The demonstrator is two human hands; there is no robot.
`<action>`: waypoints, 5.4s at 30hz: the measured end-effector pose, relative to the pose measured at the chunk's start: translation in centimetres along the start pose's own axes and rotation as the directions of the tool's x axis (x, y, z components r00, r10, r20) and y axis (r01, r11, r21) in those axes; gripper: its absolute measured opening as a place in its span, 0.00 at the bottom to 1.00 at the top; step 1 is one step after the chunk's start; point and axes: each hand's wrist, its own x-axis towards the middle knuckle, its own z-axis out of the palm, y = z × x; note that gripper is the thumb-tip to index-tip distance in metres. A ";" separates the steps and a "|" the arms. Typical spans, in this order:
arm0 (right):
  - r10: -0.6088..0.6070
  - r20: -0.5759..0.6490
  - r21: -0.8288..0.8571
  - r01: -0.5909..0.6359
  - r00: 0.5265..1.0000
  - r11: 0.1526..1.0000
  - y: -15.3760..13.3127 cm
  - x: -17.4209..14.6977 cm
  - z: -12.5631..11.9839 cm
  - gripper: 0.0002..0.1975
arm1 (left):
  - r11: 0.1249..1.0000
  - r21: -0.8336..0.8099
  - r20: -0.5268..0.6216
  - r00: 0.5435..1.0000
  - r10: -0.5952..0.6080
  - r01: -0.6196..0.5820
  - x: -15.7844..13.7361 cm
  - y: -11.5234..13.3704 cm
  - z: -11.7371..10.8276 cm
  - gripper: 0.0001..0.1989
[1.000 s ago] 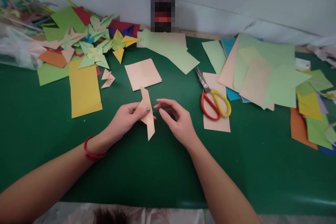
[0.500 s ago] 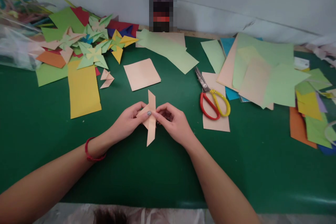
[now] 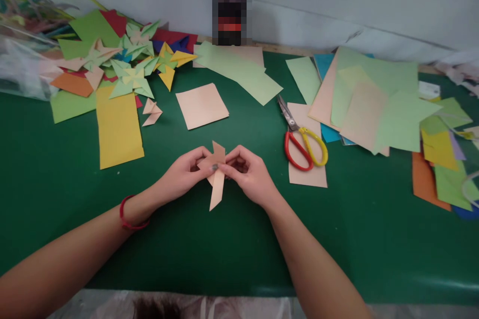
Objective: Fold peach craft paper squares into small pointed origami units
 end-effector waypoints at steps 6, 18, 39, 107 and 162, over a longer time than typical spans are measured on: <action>0.000 -0.038 0.009 0.000 0.999 1.000 0.1 0.0 0.0 0.11 | 0.998 -0.054 0.025 0.999 -0.031 0.033 0.1 -0.1 -0.3 0.09; -0.019 0.101 0.084 0.011 0.995 0.996 -0.3 0.0 -0.5 0.07 | 0.947 -0.305 0.076 0.994 -0.084 0.103 0.4 -0.1 -0.6 0.09; 0.047 0.130 0.116 -0.062 0.990 0.991 -0.6 -0.1 -0.4 0.08 | 0.996 -0.064 0.025 0.998 -0.061 0.062 0.3 -0.3 -0.6 0.10; -0.067 0.068 -0.133 0.076 0.995 0.988 -0.2 -0.5 -0.1 0.05 | 0.995 -0.040 0.181 0.980 -0.078 0.087 0.3 0.0 -1.0 0.11; -0.339 -0.220 -0.249 0.284 0.915 0.926 0.3 0.3 0.8 0.01 | 0.894 -0.446 -0.214 0.974 -0.073 -0.031 0.6 -0.4 0.5 0.11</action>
